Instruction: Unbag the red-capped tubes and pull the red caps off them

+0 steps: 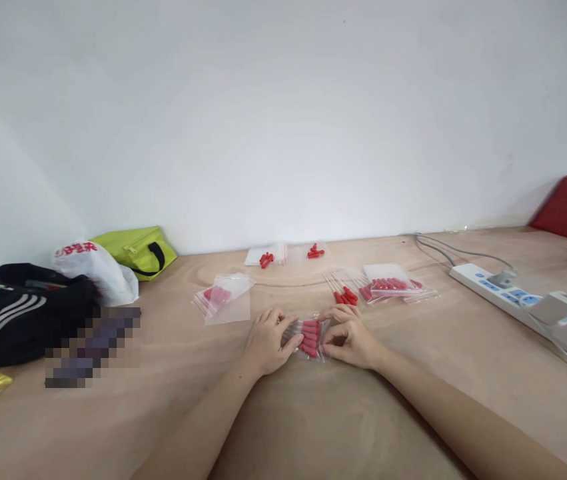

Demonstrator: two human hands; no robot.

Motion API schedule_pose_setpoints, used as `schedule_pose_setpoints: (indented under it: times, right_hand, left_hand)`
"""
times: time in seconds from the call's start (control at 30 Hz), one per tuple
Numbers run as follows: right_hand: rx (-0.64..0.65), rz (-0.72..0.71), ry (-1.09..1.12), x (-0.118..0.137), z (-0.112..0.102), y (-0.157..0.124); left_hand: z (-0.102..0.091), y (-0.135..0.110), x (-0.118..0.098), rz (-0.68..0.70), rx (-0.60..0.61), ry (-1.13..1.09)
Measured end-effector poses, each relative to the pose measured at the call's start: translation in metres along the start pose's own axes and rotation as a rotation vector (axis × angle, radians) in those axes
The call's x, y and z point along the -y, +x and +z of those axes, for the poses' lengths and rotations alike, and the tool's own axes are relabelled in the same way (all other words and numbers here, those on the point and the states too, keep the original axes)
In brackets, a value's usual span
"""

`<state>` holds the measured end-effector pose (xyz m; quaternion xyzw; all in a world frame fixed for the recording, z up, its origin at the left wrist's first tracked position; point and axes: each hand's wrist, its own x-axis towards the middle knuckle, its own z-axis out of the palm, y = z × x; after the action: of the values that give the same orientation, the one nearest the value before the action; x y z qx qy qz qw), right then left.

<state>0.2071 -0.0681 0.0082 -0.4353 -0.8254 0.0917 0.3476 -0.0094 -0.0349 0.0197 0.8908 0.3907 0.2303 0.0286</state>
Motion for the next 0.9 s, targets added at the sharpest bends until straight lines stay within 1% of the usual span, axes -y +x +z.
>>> schedule_pose_setpoints:
  times: [0.17, 0.4, 0.53, 0.6, 0.67, 0.73, 0.8, 0.9]
  right_hand:
    - [0.015, 0.037, 0.030, -0.0014, 0.0020, -0.0004]
    - [0.027, 0.070, -0.174, 0.0021, -0.0002, -0.0010]
    - [0.102, 0.108, -0.271, -0.0010, -0.0022, 0.0007]
    - [0.163, 0.145, -0.280, -0.0030, -0.0025, 0.0014]
    - [0.196, 0.161, -0.273, -0.0045, -0.0025, 0.0019]
    - [0.175, 0.146, -0.262, -0.0051, -0.0023, 0.0026]
    - [0.118, 0.129, -0.241, -0.0051, -0.0020, 0.0037]
    - [0.030, 0.161, -0.186, -0.0043, -0.0008, 0.0063]
  left_hand:
    - [-0.0001, -0.0006, 0.0003, -0.026, -0.009, -0.009]
    - [-0.0001, -0.0009, 0.0022, -0.062, -0.004, -0.004]
    - [-0.0004, -0.0013, 0.0032, -0.114, -0.017, -0.039]
    - [-0.0005, -0.0013, 0.0037, -0.126, 0.019, -0.070]
    - [-0.0008, -0.0013, 0.0042, -0.129, 0.064, -0.110]
    - [-0.0013, -0.0014, 0.0044, -0.113, 0.097, -0.145]
    - [-0.0021, -0.0018, 0.0043, -0.085, 0.122, -0.166]
    - [-0.0031, -0.0022, 0.0039, -0.071, 0.144, -0.177]
